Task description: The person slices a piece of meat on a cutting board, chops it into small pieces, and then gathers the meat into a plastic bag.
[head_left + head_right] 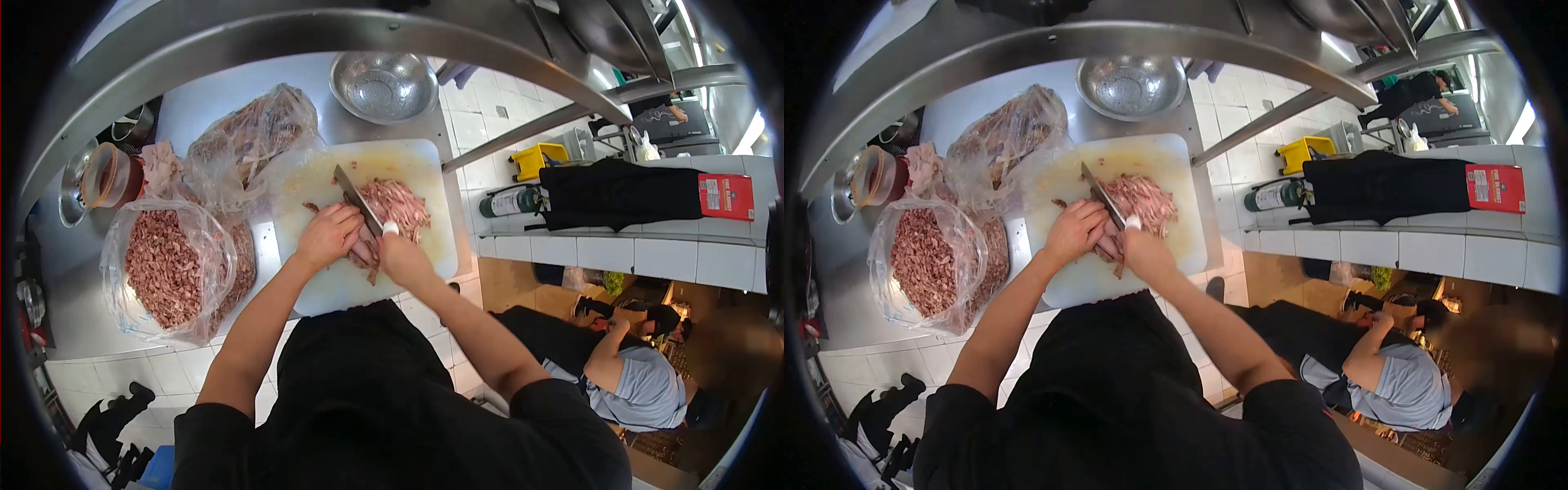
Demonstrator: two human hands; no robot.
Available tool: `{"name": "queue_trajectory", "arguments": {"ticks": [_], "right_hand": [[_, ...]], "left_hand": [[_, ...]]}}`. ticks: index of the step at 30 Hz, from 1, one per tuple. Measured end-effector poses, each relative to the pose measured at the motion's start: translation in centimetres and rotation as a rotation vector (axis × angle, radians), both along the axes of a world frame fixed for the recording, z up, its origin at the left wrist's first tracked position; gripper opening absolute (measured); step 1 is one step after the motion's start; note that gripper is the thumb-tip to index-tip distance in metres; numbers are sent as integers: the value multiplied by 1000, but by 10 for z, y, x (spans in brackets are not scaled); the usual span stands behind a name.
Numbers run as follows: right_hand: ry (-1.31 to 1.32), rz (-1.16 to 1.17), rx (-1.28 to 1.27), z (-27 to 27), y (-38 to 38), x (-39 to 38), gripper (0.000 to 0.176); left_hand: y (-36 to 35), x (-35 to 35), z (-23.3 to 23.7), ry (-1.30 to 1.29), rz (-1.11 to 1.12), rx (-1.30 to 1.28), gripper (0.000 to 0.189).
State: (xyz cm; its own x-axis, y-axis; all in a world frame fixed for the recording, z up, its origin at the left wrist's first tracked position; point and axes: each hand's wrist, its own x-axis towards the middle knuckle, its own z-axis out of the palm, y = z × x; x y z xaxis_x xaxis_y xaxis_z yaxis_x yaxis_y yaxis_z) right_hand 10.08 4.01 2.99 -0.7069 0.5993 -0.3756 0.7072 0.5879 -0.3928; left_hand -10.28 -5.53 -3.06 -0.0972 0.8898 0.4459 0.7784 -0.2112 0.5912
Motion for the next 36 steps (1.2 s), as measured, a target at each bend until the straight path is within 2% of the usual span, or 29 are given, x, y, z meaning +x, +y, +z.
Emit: {"name": "queue_trajectory", "arguments": {"ticks": [3,5,6,7,9,11,13,16,19,22,24,26,29,31,36], "right_hand": [[-10,51,-10,27,9,-6,31],[-159,34,-23,44,-6,-2,21],[-7,61,29,3,-13,8,25],[-3,68,32,-7,-12,8,25],[109,-58,21,-14,-6,-1,34],[178,-25,28,-10,2,3,34],[84,2,37,13,7,0,34],[39,59,25,39,8,5,28],[-32,131,32,70,-1,10,19],[-67,157,10,64,-11,20,19],[-17,152,-4,23,-6,11,21],[32,132,-10,11,6,4,22],[100,137,-40,36,26,-6,21],[50,162,-73,60,20,4,21],[63,141,-101,16,10,10,21]], "left_hand": [[-2,1,-1,20,1,-13,25],[-1,1,-2,41,15,-19,25],[-1,2,-1,27,10,-9,24],[-2,3,-1,16,3,0,24],[-2,3,-2,-10,35,20,23],[-4,9,-2,-39,36,40,23],[-7,9,4,75,94,105,21],[-11,18,9,119,169,34,20],[-9,23,9,49,163,45,16],[-11,22,7,13,152,-29,17],[-9,19,7,30,161,-15,18],[-8,22,7,47,156,7,18],[-4,22,10,53,176,23,17],[-8,26,10,49,192,21,15],[-10,26,7,73,180,-14,17]]}}
